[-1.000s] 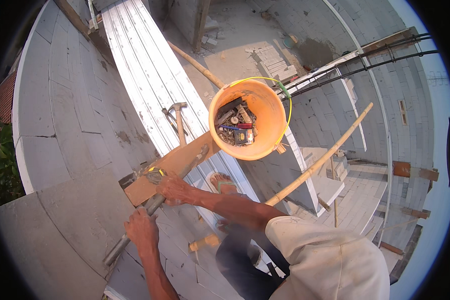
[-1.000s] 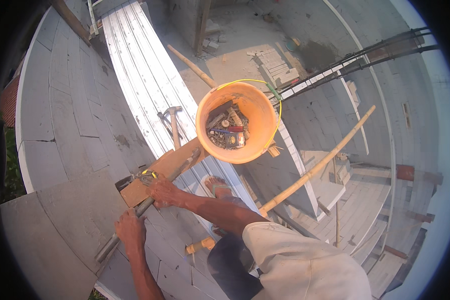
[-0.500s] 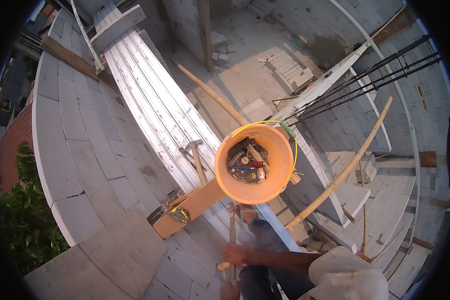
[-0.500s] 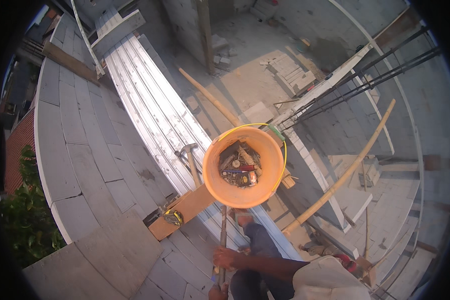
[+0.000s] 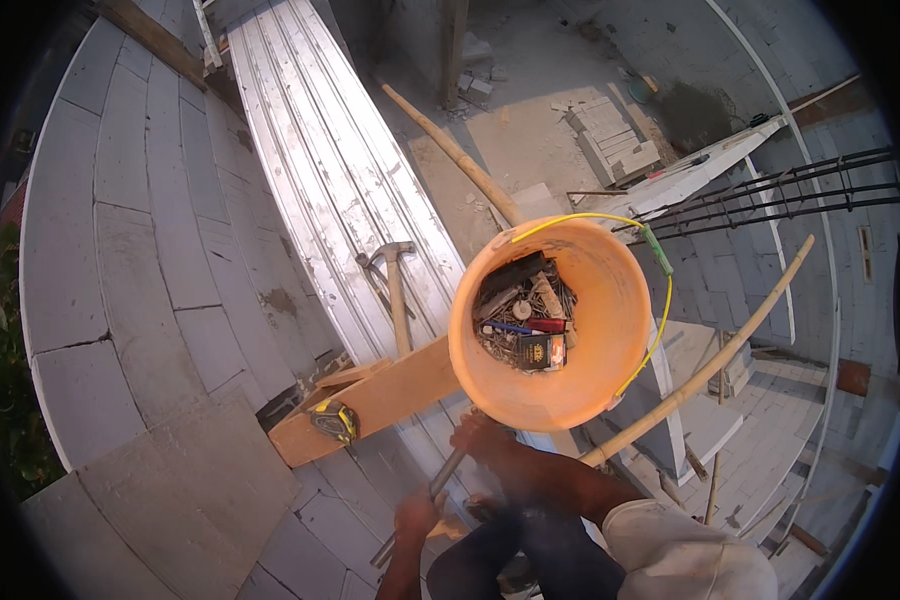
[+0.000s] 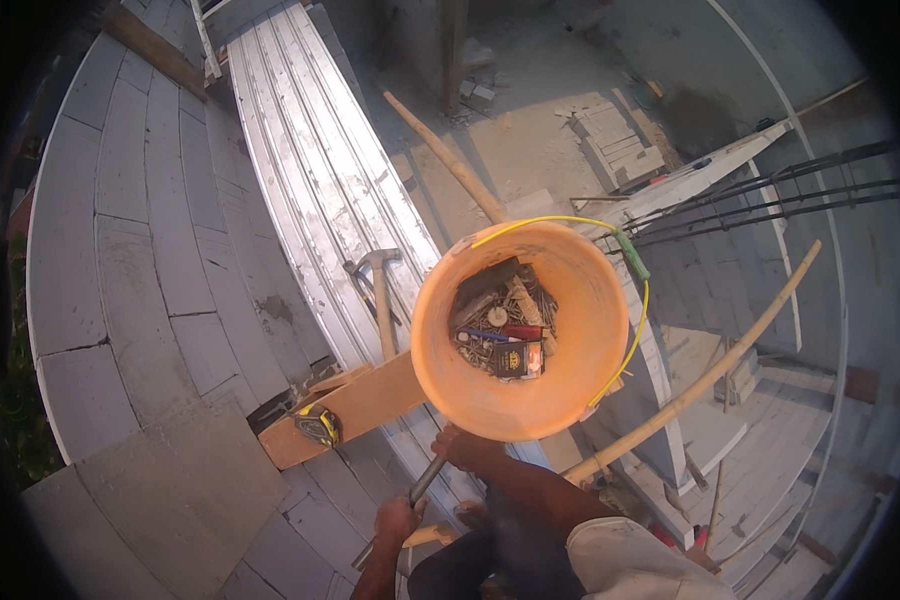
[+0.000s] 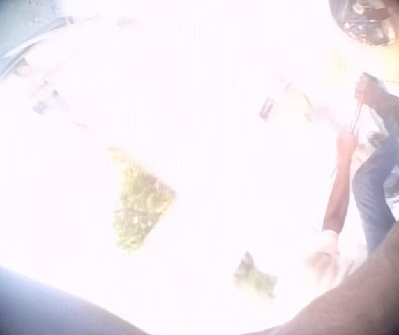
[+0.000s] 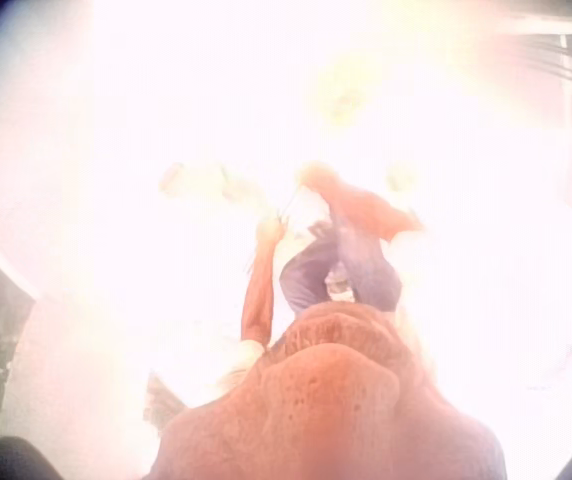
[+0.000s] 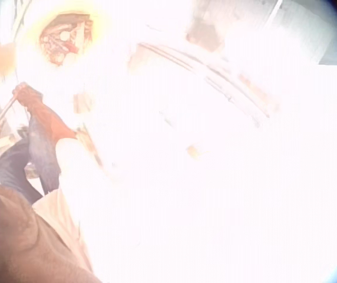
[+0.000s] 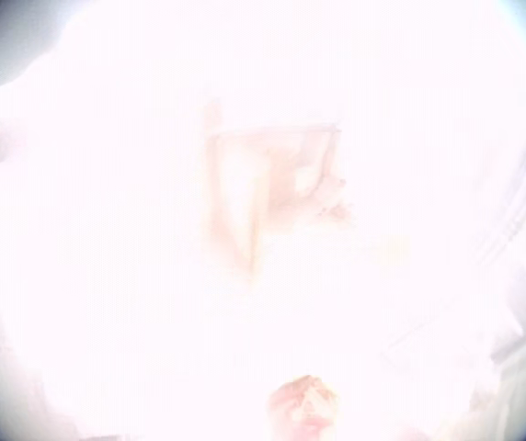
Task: The person secures wooden planks to a metal scaffolding structure using a hammer and nails. They repeatedly hammer nails into the wood, retrieve nails from a bucket, and apply cement to the joints between the planks and the metal frame.
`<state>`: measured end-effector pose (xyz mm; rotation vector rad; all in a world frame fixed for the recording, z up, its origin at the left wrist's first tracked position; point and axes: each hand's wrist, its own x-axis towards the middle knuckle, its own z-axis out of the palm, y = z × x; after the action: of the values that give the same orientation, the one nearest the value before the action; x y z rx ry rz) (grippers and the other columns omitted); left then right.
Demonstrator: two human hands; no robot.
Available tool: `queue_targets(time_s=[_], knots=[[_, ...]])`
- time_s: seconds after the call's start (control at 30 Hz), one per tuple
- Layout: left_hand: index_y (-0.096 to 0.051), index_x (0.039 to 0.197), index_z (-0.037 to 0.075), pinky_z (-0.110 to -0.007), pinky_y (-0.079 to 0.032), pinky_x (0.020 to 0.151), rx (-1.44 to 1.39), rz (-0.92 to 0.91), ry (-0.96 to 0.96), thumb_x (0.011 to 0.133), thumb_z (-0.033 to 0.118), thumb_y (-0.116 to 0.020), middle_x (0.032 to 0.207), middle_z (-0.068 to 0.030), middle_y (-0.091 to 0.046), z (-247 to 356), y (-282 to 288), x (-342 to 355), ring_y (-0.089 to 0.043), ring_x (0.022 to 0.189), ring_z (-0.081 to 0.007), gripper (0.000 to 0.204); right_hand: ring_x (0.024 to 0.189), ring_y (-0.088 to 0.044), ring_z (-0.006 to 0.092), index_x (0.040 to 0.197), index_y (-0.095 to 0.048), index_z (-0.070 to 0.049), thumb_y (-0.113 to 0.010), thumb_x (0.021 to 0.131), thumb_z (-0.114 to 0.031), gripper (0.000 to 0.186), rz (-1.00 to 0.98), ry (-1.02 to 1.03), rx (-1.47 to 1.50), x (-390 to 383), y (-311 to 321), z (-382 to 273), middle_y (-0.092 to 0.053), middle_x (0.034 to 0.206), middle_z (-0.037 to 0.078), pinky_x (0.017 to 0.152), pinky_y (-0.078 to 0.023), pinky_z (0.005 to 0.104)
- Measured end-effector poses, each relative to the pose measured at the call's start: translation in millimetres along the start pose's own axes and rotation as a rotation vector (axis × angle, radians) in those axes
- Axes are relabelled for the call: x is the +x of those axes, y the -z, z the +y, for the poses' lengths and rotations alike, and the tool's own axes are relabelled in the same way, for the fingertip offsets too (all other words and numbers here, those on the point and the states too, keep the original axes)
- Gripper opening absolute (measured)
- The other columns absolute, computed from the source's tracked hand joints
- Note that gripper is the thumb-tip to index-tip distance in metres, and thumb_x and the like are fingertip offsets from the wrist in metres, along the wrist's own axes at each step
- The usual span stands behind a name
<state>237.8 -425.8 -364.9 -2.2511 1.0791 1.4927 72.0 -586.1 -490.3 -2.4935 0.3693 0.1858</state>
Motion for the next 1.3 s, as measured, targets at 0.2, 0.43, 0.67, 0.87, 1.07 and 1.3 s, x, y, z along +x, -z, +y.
queue_targets(time_s=[0.2, 0.43, 0.67, 0.87, 1.07, 1.3], knots=[[-0.066, 0.111, 0.005, -0.051, -0.053, 0.084, -0.065, 0.224, -0.104, 0.093, 0.041, -0.072, 0.102, -0.0242, -0.071, -22.7, -15.8, 111.0, -0.068, 0.1, -0.042, 0.041, 0.103, -0.065, 0.0285, 0.105, -0.068, -0.012, -0.067, 0.086, -0.026, 0.023, -0.126, -0.072, 0.059, 46.5, -31.4, 57.3, -0.067, 0.102, 0.013, 0.097, -0.047, 0.0455], [-0.068, 0.114, 0.006, -0.052, -0.049, 0.094, 0.012, 0.429, -0.067, 0.08, 0.029, -0.085, 0.11, -0.0179, -0.067, -59.6, -59.2, 197.4, -0.063, 0.113, -0.0377, 0.045, 0.089, -0.066, 0.0305, 0.106, -0.069, -0.008, -0.075, 0.082, -0.041, 0.041, 0.269, 0.12, 0.352, 61.5, -106.9, 99.0, -0.068, 0.093, 0.018, 0.078, -0.05, 0.0452], [-0.065, 0.114, 0.003, -0.051, -0.05, 0.092, 0.024, 0.613, -0.148, 0.077, 0.029, -0.083, 0.117, -0.0172, -0.063, -71.8, -88.5, 234.2, -0.061, 0.112, -0.0369, 0.049, 0.093, -0.065, 0.0317, 0.102, -0.068, -0.01, -0.067, 0.088, -0.03, 0.024, 0.148, 0.102, -0.095, 67.3, -87.7, 93.0, -0.066, 0.092, 0.013, 0.084, -0.051, 0.044], [-0.067, 0.108, 0.002, -0.05, -0.053, 0.084, 0.204, 0.71, -0.281, 0.084, 0.02, -0.07, 0.111, -0.0164, -0.064, -41.3, -93.8, 247.2, -0.064, 0.103, -0.0355, 0.031, 0.108, -0.064, 0.032, 0.108, -0.071, -0.013, -0.066, 0.089, -0.019, 0.02, 0.309, 0.02, 0.082, 24.5, -126.4, 151.6, -0.069, 0.106, 0.01, 0.095, -0.05, 0.0452], [-0.068, 0.109, -0.003, -0.05, -0.055, 0.082, -0.068, 0.799, -0.293, 0.087, 0.013, -0.064, 0.107, -0.0205, -0.067, -83.0, -126.0, 281.4, -0.067, 0.097, -0.0401, 0.028, 0.098, -0.067, 0.0326, 0.113, -0.071, -0.006, -0.08, 0.083, -0.019, 0.034, 0.407, -0.336, 0.223, -69.6, -20.2, 98.5, -0.07, 0.104, 0.015, 0.088, -0.053, 0.0455], [-0.068, 0.109, -0.003, -0.05, -0.055, 0.081, -0.199, 0.783, -0.209, 0.089, 0.014, -0.063, 0.106, -0.0212, -0.068, -96.8, -132.5, 291.7, -0.068, 0.096, -0.0407, 0.027, 0.072, -0.062, 0.0095, 0.111, -0.066, -0.002, -0.059, 0.107, -0.032, 0.031, 1.409, -0.788, 0.857, -166.7, 132.5, 89.8, -0.063, 0.081, 0.002, 0.061, -0.05, 0.0251]])
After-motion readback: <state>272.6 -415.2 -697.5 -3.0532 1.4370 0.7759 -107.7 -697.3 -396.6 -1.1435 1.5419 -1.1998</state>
